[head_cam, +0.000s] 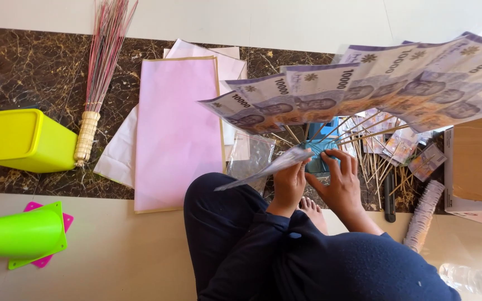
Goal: The person sits on the floor and assembles a decorative item by attaching printed paper money sheets to thin wooden sticks. They insert the sticks into a blue plastic base and arrange the sheets in a fan shape.
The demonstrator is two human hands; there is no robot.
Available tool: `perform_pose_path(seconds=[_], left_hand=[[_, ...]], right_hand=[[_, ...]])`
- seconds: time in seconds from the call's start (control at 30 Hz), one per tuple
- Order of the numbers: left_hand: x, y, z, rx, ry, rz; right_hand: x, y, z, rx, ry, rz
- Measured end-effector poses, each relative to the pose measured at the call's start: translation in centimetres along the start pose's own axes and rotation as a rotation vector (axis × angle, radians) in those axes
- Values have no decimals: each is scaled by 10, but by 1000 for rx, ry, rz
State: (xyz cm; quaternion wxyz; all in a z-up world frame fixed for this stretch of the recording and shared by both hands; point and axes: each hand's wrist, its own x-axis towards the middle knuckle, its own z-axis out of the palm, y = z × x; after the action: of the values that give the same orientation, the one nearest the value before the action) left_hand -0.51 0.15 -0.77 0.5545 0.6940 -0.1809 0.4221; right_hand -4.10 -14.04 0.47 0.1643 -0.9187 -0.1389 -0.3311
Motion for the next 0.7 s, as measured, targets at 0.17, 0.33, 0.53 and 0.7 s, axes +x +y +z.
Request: perform_pose_path(seconds=[0.17, 0.33, 0.53, 0.7], left_hand=[[7, 15, 2, 61, -128, 75], [26, 33, 4, 84, -214, 133], [23, 23, 25, 93, -254, 106], [34, 19, 19, 26, -351, 16]], right_hand=[[7, -3, -19, 20, 0, 12], [14, 0, -37, 206, 49, 129], [24, -2, -40, 525, 80, 449], [35, -2, -34, 580, 108, 437]])
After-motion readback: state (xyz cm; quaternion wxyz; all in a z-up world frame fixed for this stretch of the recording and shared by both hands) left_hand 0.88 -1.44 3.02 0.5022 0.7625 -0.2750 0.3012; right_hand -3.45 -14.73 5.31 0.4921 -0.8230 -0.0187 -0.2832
